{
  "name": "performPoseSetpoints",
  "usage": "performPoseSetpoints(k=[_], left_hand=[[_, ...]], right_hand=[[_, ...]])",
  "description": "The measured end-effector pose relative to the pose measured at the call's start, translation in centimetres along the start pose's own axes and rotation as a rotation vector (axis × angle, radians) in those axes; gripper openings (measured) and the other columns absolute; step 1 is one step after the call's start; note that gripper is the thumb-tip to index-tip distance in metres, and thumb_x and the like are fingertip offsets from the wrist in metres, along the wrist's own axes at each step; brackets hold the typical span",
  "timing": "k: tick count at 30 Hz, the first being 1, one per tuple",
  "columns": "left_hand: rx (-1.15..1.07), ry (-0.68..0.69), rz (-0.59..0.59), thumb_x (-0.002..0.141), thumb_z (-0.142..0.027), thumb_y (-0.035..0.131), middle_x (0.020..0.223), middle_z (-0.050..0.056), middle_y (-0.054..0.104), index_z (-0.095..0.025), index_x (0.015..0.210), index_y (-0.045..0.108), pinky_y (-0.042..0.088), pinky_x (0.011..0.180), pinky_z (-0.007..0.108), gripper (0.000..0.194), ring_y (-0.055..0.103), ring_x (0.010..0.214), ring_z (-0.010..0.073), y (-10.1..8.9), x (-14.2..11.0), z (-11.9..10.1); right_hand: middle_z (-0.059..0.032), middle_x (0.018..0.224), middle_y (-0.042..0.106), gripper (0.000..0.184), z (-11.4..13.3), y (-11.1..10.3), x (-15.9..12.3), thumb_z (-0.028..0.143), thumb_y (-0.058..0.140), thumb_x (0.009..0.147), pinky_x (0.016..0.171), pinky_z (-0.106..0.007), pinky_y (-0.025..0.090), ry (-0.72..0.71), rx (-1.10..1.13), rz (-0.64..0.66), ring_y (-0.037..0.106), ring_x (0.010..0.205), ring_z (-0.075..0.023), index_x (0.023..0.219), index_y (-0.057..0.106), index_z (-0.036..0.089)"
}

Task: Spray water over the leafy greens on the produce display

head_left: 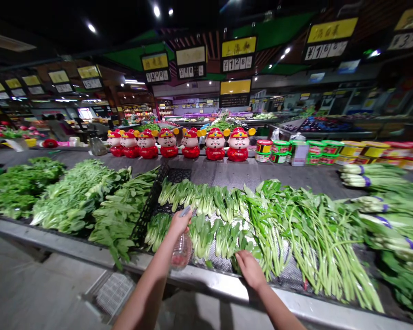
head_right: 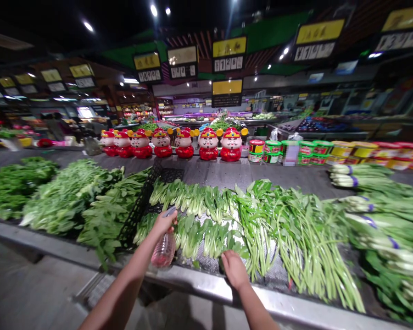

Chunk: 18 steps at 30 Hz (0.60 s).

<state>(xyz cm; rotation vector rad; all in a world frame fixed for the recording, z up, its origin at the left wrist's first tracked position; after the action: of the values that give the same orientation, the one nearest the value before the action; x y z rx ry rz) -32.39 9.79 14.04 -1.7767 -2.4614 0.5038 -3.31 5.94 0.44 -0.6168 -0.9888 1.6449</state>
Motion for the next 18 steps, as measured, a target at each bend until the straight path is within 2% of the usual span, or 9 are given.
performPoseSetpoints(k=[6,18], left_hand=[[0.039,0.036,-0.087,0.08,-0.044,0.057,0.062,-0.001,0.058,-0.013,0.076,0.062,0.038,0.039,0.019,0.032,0.046,0.036,0.005,-2.4,0.0,0.3],[0.086,0.073,-0.075,0.081,-0.046,0.055,0.059,0.0,0.059,-0.014,0.068,0.059,0.037,0.038,0.019,0.035,0.046,0.035,0.006,-4.4,0.3,0.3]], right_hand=[[-0.0091,0.087,0.065,0.05,0.3,0.5,0.2,0.043,0.02,0.095,0.084,-0.03,0.038,0.07,-0.122,-0.054,0.059,0.088,-0.0213,0.081,0.063,0.02],[-0.0094,0.086,0.064,0.047,0.4,0.6,0.3,0.04,0.022,0.094,0.088,-0.034,0.037,0.053,-0.198,-0.119,0.057,0.088,-0.0227,0.079,0.061,0.02]])
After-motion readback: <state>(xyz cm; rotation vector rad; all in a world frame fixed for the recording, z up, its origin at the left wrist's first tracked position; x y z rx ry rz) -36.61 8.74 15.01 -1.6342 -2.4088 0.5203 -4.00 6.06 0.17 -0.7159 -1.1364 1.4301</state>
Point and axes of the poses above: each hand's wrist, its own x-axis towards the middle knuckle, its own y-axis out of the palm, z = x × y, the point moved 3 cm from there along x, towards the middle knuckle
